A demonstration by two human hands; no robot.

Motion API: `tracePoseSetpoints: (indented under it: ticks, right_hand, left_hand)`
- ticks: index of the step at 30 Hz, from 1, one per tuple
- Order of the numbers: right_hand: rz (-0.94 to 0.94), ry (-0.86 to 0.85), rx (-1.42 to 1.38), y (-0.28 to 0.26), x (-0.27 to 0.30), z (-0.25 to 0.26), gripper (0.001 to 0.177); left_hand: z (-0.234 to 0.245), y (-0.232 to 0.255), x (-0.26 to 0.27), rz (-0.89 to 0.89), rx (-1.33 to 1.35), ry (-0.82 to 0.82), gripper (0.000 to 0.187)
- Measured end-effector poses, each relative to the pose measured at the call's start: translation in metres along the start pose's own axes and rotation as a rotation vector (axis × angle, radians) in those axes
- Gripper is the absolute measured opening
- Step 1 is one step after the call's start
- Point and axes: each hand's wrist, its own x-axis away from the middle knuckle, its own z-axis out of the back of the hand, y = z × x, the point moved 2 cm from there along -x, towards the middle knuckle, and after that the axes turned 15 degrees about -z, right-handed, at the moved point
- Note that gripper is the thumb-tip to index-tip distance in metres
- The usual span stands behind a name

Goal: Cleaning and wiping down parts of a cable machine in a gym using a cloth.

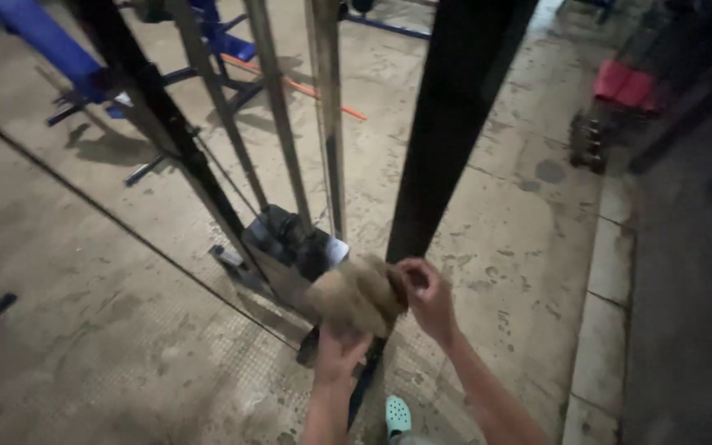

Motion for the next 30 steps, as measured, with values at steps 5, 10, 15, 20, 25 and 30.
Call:
tracePoseSetpoints:
  ticks: [5,10,15,20,25,30]
  right_hand:
    - [0.277,0.209,-0.151,-0.060,-0.012,0.046,0.020]
    - [0.463,0.330,-0.230,-0.070,-0.051,0.067,0.021]
    - [0.465,0.261,-0.261,-0.093,-0.101,0.067,0.051]
    - [0.463,-0.449,-1.011,-0.094,-0.112,0.038,0.072]
    - [0.171,-0.446,-1.173,-0.032,-0.148,0.012,0.081]
    - [0.562,0.071,-0.588,-0.074,-0.162,0.049,0.062]
  left_hand:
    - [-0.136,-0.016,0.012,-0.286,-0.366,-0.306,0.060]
    - [-0.156,-0.055,-0.046,-0.910,-1.431,-0.468,0.049]
    - [-0.347,-0.062,0.018,-1.439,-1.048,-0.720,0.073]
    - [-0.357,-0.070,-0.008,-1.650,-1.461,-0.852,0.069]
    - [-0.360,-0.083,-0.037,-1.600,-1.763,-0.831,0.071]
    - [-0.385,-0.071,-0.045,-1.613,-1.897,-0.842,0.070]
